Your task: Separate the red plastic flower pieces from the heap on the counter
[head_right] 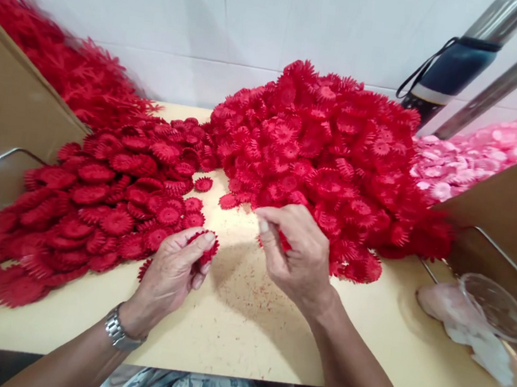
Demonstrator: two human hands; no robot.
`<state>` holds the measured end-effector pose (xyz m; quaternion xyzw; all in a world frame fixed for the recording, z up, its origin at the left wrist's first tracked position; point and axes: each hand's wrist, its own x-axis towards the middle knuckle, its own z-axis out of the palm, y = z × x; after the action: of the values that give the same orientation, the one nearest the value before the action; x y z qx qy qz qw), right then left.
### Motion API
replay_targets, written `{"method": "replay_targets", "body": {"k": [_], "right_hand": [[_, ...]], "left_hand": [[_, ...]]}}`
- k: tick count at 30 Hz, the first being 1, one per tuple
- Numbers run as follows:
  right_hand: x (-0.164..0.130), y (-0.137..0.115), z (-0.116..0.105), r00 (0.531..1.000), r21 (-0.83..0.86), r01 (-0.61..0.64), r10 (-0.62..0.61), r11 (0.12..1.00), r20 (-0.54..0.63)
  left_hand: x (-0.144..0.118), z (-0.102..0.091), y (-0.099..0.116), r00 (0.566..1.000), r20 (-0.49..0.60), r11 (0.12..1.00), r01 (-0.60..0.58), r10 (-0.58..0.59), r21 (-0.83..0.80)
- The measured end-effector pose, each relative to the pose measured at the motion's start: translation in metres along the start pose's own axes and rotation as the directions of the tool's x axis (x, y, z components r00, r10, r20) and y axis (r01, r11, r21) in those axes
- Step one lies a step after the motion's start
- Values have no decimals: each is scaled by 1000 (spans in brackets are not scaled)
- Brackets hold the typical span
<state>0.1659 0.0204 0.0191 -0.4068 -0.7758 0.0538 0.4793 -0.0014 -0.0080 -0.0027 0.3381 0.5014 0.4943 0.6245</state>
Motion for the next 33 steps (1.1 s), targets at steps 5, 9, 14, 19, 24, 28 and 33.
{"method": "replay_targets", "body": {"k": [5,9,14,19,24,28,33], "right_hand": [[-2,-20,16,939,219,-177,98,959,329],[-4,-19,21,905,186,-215,124,959,408],[-6,-13,24,945,91,6,-35,996,325],[-1,1,14,994,-96,-104,105,990,5],[7,39,-32,936,-455,-253,97,854,-338],[5,58,-61,925,-577,-345,164,741,-343],[4,54,-55,916,-559,-288,53,777,-399]], "left_hand": [[-3,1,-2,998,38,990,-44,39,133],[-4,0,-4,994,80,972,-93,77,217],[-5,0,-4,984,163,953,-113,69,279],[-6,0,-3,973,231,971,-38,-18,235],[-4,6,4,980,193,996,43,-57,76],[-2,9,6,987,140,997,83,-81,-7],[-1,6,1,991,102,996,87,-90,30]]}}
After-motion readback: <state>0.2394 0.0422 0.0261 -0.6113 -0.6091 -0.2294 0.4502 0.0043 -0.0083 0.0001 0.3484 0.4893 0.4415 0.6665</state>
